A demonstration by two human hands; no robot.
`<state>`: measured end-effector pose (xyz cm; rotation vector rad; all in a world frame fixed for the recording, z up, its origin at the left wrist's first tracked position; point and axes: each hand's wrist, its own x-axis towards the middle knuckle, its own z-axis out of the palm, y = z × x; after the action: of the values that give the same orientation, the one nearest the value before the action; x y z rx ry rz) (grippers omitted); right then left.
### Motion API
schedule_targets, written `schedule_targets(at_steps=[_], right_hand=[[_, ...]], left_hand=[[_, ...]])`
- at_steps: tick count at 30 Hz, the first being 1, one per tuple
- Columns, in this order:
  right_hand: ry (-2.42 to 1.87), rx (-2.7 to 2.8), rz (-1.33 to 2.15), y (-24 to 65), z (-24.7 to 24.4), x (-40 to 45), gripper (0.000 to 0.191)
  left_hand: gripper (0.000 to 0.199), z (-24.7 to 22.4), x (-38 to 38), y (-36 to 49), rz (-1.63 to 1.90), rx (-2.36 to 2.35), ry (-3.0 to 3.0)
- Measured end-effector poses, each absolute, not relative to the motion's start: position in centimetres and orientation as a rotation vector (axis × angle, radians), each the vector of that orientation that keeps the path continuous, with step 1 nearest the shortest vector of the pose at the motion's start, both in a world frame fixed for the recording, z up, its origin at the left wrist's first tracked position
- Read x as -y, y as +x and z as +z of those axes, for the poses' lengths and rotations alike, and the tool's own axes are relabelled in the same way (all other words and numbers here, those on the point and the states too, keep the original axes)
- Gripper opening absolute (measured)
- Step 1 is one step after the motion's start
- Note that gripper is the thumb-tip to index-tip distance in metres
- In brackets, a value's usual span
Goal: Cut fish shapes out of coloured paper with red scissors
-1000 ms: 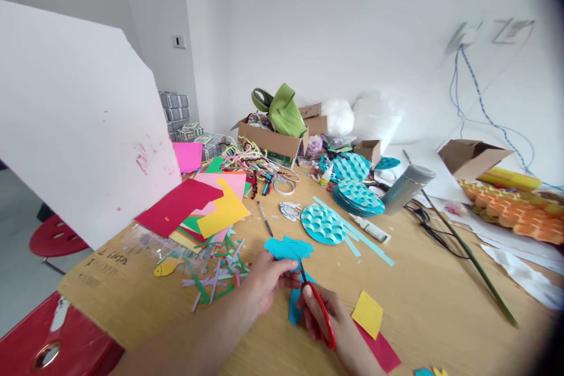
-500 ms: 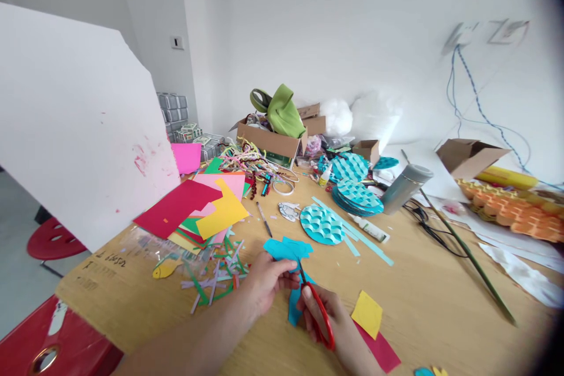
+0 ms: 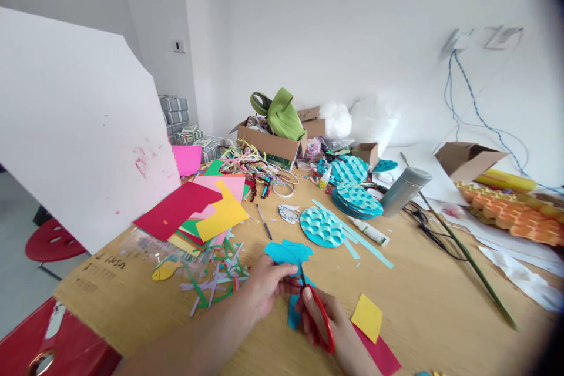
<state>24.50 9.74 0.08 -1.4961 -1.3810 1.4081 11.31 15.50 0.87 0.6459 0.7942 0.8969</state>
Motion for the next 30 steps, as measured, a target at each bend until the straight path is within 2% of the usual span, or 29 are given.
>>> schedule_targets(at_steps=[18, 30], right_hand=[[-1.519, 1.431, 1.377, 24.75, -0.05, -9.96, 0.061], [-1.504, 1.472, 1.387, 25.17, 0.04, -9.88, 0.057]], left_hand=[[0.028, 0.82, -15.58, 11.31, 0.899, -0.808, 0.642], [0.022, 0.57, -15.55, 11.27, 0.870, -0.846, 0.745]])
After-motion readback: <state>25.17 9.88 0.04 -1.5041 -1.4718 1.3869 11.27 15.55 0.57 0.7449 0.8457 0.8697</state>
